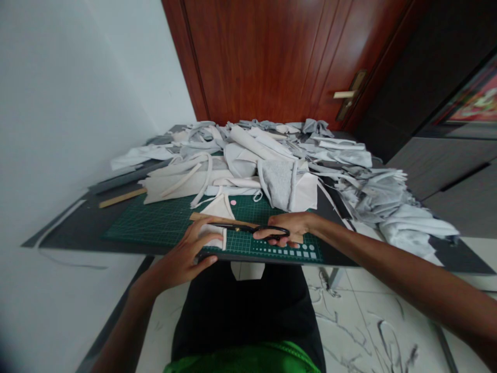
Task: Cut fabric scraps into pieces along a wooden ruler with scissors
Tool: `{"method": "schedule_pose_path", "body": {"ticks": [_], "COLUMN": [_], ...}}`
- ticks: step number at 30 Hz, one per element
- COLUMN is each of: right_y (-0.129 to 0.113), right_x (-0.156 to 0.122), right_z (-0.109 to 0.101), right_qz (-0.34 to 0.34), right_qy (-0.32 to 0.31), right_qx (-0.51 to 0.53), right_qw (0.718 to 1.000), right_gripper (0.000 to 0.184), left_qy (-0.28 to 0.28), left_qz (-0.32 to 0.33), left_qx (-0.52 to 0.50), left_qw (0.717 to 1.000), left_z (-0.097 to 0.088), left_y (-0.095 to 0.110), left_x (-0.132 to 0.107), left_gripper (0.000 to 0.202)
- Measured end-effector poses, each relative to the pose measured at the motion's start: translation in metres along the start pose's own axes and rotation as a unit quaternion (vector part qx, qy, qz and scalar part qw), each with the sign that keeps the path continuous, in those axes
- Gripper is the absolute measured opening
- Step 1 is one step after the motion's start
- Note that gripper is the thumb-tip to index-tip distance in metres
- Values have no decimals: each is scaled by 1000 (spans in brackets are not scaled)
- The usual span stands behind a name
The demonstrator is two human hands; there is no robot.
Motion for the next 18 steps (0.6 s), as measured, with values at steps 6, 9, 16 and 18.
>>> {"method": "schedule_pose_path", "body": {"ticks": [6, 9, 16, 18], "right_y": [1, 1, -2, -3], "right_x": [4, 6, 4, 4], "right_z": [-1, 0, 0, 0], "right_qz": [13, 10, 25, 20], "right_qy": [-6, -5, 5, 0], "right_qx": [-3, 3, 2, 0], "right_qw": [1000, 1000, 1000, 1000], "right_gripper": [69, 70, 68, 67], "left_qy": [1, 3, 3, 3], "left_qz": [-9, -13, -18, -16], "left_qx": [7, 23, 29, 23], "left_qw": [1000, 1000, 999, 1000], "left_z": [0, 1, 4, 5], "left_y": [-2, -2, -4, -5], "left_x": [0, 0, 0, 1], "left_gripper": [33, 34, 34, 34]}}
Point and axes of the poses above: each hand's wrist, its own x-axis towards the middle knuckle, its own z-axis out of the palm, y = z × x, the point moved 3 cm from there along x, towards the middle knuckle, and after that the axes turned 13 degrees about -z, right-handed, at the moved point
